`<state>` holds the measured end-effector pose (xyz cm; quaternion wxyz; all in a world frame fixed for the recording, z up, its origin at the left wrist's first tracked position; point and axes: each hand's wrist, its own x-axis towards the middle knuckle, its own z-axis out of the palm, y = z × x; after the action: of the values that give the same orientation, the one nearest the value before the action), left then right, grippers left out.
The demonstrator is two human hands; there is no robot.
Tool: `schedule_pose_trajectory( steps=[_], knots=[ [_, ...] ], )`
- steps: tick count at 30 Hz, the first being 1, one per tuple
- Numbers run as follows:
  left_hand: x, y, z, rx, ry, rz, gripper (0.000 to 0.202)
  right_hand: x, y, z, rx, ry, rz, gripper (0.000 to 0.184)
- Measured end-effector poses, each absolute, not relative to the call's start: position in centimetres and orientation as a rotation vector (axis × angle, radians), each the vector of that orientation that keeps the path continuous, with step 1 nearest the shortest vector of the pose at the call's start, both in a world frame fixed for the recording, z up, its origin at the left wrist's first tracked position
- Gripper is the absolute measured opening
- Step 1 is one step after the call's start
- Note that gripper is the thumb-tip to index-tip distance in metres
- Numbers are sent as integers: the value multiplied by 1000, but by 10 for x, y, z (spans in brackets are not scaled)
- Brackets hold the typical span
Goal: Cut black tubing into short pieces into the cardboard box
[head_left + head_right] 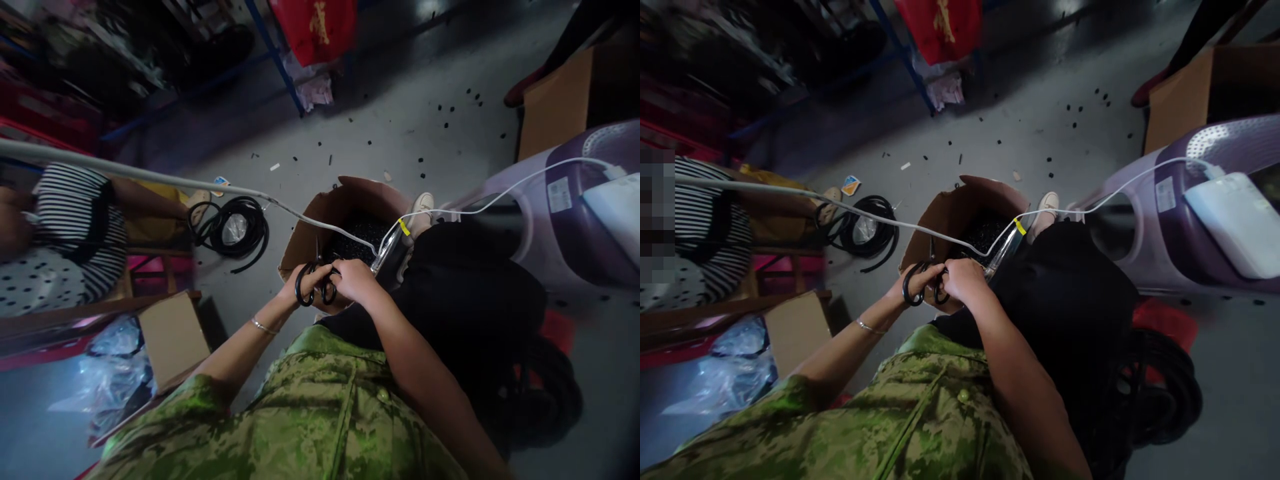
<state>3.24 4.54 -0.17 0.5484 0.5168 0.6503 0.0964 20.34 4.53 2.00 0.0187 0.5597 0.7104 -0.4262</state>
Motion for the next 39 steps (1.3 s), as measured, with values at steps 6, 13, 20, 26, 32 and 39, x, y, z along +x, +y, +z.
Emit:
schedule_pose_trajectory(
  steps=[6,13,20,26,32,39],
  knots=[
    [35,42,-8,1096,1580,348,50,207,42,24,1742,2140,-1309,34],
    [26,46,-5,1249,1516,268,49,218,42,29,1902,2041,-1255,35],
    [19,37,-8,1597,1391,51,42,224,45,35,2026,2000,-1201,36],
    [23,34,-8,1748,1310,-59,35,221,44,31,2012,2044,-1187,35],
    [16,35,-14,1836,1254,-26,32,220,43,33,1955,2082,-1204,34],
    [13,32,-15,1981,1244,-100,32,218,44,33,1939,2058,-1218,34]
  ],
)
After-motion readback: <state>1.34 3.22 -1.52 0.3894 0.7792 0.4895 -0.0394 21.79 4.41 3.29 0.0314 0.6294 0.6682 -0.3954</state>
